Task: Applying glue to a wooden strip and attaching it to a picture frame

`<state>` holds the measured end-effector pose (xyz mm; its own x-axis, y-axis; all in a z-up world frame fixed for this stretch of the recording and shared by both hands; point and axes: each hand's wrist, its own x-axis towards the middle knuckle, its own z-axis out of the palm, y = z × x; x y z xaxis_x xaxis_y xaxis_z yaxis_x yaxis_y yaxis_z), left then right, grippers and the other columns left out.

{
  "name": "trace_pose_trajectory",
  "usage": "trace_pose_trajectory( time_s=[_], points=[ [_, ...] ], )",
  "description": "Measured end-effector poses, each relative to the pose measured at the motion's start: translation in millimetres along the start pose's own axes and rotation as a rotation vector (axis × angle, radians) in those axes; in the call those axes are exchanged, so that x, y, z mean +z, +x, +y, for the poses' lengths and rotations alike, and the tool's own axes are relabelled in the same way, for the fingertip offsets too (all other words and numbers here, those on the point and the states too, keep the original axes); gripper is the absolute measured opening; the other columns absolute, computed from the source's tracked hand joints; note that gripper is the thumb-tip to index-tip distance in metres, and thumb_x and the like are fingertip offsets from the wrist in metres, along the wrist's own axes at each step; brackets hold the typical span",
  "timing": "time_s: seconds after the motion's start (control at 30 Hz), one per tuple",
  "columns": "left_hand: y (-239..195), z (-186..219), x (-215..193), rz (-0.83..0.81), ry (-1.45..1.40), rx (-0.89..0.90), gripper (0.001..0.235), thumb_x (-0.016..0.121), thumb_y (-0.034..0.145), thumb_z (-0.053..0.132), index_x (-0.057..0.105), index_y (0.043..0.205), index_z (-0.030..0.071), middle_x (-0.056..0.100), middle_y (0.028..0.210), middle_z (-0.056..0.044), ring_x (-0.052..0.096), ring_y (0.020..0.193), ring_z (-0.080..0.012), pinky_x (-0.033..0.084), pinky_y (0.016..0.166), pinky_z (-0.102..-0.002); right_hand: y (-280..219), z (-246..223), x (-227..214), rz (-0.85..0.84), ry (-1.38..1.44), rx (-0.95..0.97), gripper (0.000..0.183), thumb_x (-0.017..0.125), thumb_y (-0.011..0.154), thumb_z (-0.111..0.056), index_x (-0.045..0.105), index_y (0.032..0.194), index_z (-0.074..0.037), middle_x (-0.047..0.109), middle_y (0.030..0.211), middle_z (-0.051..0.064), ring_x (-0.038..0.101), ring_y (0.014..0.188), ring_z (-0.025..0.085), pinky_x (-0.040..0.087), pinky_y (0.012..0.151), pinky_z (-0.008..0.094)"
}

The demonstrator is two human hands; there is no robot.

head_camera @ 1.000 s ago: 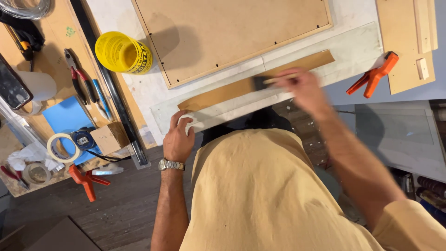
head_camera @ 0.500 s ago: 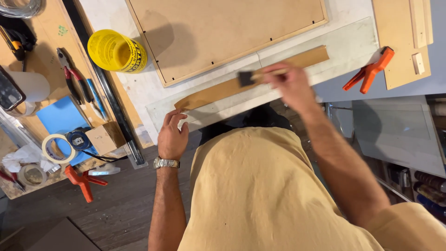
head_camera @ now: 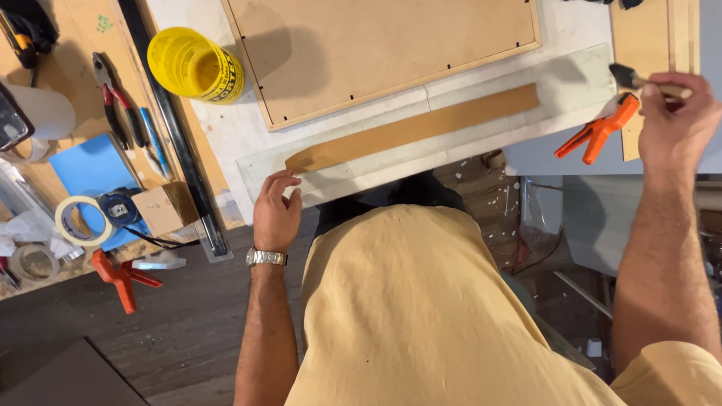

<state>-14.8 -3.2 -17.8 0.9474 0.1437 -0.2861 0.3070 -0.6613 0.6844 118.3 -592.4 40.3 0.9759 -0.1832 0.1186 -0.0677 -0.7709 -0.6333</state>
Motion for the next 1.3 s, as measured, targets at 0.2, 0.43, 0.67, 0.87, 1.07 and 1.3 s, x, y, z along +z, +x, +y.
trace_pose_trajectory(
  time_s=[0.2, 0.43, 0.67, 0.87, 1.07, 1.3],
  points=[
    [-6.5, 6.3, -9.9, 0.174, -0.154, 0.011, 0.016, 0.061, 0.094, 0.001, 0.073, 0.101, 0.01, 0.07, 0.124, -0.007, 0.059, 0.061, -0.0167, 0.053, 0.061, -0.031, 15.4, -107.6, 30.1, -0.35, 0.094, -0.163, 0.01, 0.058, 0.12, 0.004, 0.064, 0.126, 0.009, 0.066, 0.117, 0.023, 0.066, 0.095, 0.031, 0.054, 0.08, 0.037],
    [-35.2, -12.9, -14.4, 0.254, -0.111, -0.07, 0.017, 0.061, 0.094, 0.0, 0.07, 0.102, 0.011, 0.075, 0.116, -0.005, 0.056, 0.059, -0.0146, 0.052, 0.058, -0.033, 44.9, -206.9, 72.6, -0.972, -0.763, -0.329, 0.033, 0.047, 0.096, -0.027, 0.075, 0.109, -0.016, 0.072, 0.116, -0.001, 0.067, 0.102, 0.026, 0.052, 0.085, 0.043],
    [-99.0, -50.3, 18.5, 0.243, -0.09, -0.188, 0.019, 0.065, 0.092, 0.01, 0.073, 0.109, 0.011, 0.073, 0.097, -0.005, 0.061, 0.064, -0.0181, 0.052, 0.062, -0.039, 40.3, -250.6, 153.7, -1.327, -0.898, -0.654, 0.029, 0.044, 0.104, -0.032, 0.069, 0.107, -0.018, 0.073, 0.098, 0.005, 0.066, 0.078, 0.019, 0.058, 0.073, 0.036],
    [-161.7, -84.1, 59.1, 0.174, 0.017, -0.358, 0.022, 0.065, 0.093, 0.025, 0.073, 0.114, 0.024, 0.074, 0.108, -0.003, 0.074, 0.083, -0.0327, 0.059, 0.073, -0.048, 20.3, -294.8, 239.8, -1.335, -0.658, -0.998, 0.03, 0.057, 0.096, -0.044, 0.069, 0.09, -0.016, 0.075, 0.095, 0.012, 0.074, 0.098, 0.035, 0.058, 0.086, 0.048],
    [-207.0, -110.5, 86.6, 0.074, -0.057, -0.599, 0.03, 0.057, 0.093, 0.021, 0.068, 0.119, 0.014, 0.064, 0.121, -0.01, 0.066, 0.096, -0.0397, 0.051, 0.074, -0.058, -21.1, -389.5, 278.2, -1.465, -0.675, -1.114, 0.025, 0.053, 0.108, -0.028, 0.069, 0.103, -0.009, 0.075, 0.093, 0.008, 0.069, 0.088, 0.028, 0.055, 0.078, 0.045],
    [-242.5, -133.3, 114.1, 0.104, -0.12, -0.722, 0.029, 0.057, 0.094, 0.021, 0.067, 0.12, 0.014, 0.063, 0.127, -0.009, 0.066, 0.103, -0.0378, 0.053, 0.08, -0.056, -56.2, -430.3, 311.2, -1.491, -0.667, -1.219, 0.024, 0.054, 0.109, -0.03, 0.066, 0.112, -0.01, 0.073, 0.103, 0.01, 0.068, 0.097, 0.027, 0.057, 0.085, 0.044]
  ],
)
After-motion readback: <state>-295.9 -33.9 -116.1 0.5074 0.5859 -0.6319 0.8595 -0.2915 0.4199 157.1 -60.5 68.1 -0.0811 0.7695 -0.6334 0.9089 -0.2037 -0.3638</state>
